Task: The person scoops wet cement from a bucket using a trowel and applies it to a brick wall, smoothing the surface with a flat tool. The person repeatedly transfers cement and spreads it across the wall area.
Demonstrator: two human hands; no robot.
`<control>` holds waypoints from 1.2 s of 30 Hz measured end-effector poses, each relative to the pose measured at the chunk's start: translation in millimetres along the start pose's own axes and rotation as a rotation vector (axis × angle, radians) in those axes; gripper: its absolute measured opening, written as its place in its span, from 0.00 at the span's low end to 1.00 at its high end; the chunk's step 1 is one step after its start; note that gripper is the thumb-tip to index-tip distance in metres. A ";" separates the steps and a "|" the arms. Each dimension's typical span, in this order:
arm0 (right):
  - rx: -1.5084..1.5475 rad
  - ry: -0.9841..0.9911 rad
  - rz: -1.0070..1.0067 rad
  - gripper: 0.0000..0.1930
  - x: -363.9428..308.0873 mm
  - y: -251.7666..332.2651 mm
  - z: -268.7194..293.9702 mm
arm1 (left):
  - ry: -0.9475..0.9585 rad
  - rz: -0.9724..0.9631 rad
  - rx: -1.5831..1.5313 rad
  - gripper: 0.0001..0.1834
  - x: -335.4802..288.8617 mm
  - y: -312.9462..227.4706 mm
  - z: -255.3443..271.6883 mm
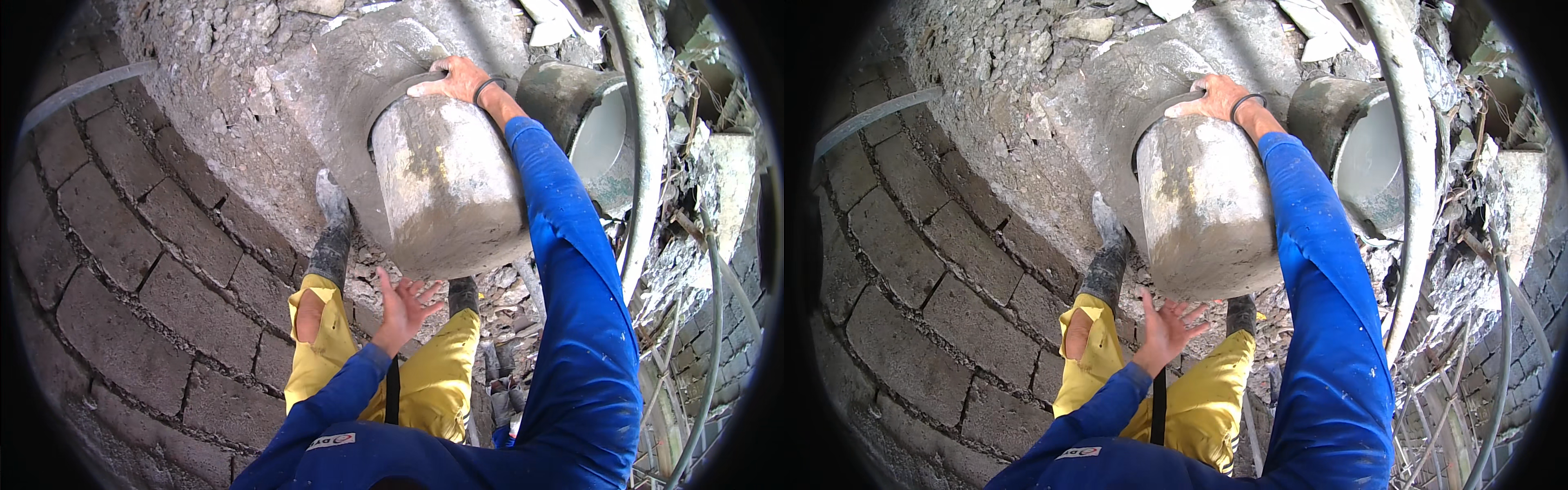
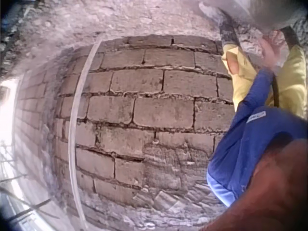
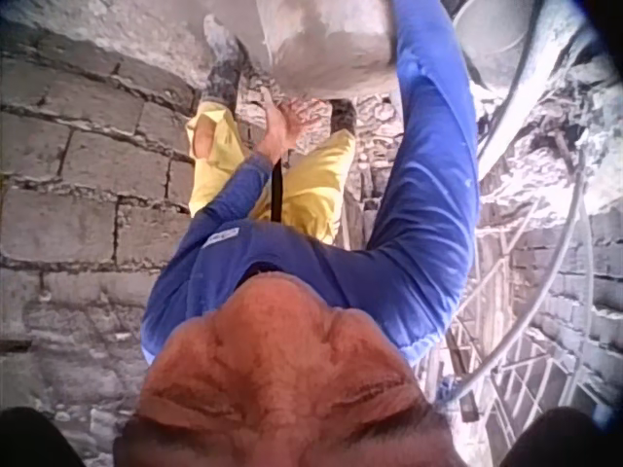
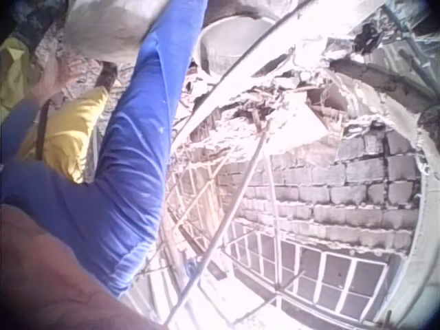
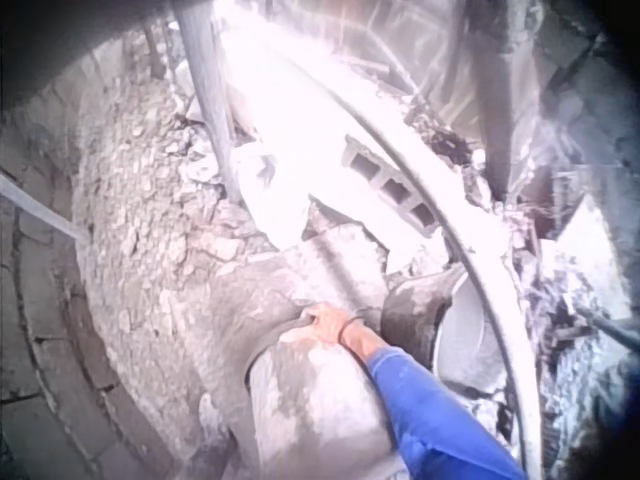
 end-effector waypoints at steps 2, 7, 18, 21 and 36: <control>-0.003 -0.033 0.013 0.48 5.1 -2.5 -2.7 | 0.171 0.092 -0.132 0.60 9.3 7.2 -30.3; -0.001 -0.096 0.030 0.46 7.0 -10.0 -3.7 | 0.427 0.115 -0.188 0.55 31.2 8.2 -56.3; 0.166 -0.071 -0.219 0.44 -37.0 -36.3 -10.5 | 0.377 -0.058 -0.108 0.47 41.5 -42.6 -13.8; 0.195 -0.108 -0.313 0.47 -71.3 -26.3 -8.3 | 0.373 -0.045 -0.122 0.44 37.1 -62.8 5.5; 0.928 -0.987 -0.666 0.15 -440.7 -70.7 -124.8 | 0.291 -0.469 1.120 0.48 -187.5 -90.5 -98.3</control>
Point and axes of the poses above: each hand's wrist, its own x-axis towards the middle knuckle, its own z-axis out of the back of the hand, y = z × x, the point moved 6 cm from there along x, towards the middle knuckle, and after that the axes turned 5 degrees about z, right-handed, at the moved point
